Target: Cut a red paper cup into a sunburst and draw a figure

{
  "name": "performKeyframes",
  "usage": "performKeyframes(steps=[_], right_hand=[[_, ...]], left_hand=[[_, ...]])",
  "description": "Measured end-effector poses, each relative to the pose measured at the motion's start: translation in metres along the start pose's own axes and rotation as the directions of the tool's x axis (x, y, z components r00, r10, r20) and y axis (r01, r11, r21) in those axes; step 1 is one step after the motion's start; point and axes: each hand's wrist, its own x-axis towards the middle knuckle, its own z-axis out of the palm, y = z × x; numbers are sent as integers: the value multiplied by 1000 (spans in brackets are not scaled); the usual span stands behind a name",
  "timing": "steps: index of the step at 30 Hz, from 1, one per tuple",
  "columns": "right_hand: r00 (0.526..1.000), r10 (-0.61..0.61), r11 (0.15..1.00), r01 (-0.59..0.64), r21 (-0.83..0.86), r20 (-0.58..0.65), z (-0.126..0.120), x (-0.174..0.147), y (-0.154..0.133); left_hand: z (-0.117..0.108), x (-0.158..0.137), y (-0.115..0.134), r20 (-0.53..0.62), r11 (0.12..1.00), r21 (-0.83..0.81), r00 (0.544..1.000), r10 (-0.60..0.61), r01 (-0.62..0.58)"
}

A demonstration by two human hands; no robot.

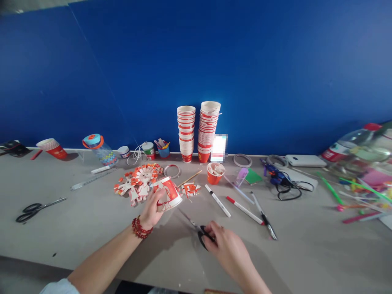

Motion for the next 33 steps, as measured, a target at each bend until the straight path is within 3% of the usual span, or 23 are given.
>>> performKeyframes(steps=[1, 3, 6, 10, 21, 33], right_hand=[[999, 17, 983, -26, 183, 50, 0, 0, 3], [992, 28, 869, -86, 488, 123, 1, -2, 5], [979, -13, 734, -127, 667, 201, 10, -9, -3], [946, -96, 691, -160, 704, 310, 26, -16, -20], [955, -136, 643, -117, 757, 262, 30, 2, -44], [958, -178, 630, -65, 774, 225, 34, 7, -43]], left_hand=[[1, 0, 3, 9, 1000, -3, 1000, 16, -16], [2, 1, 6, 12, 999, -3, 999, 34, -34], [2, 2, 6, -7, 999, -7, 1000, 31, -31], [2, -1, 2, 9, 998, -21, 998, 64, -63], [8, -10, -7, 59, 1000, -19, 998, -10, 11], [8, -11, -11, 59, 999, -34, 998, -39, 41]])
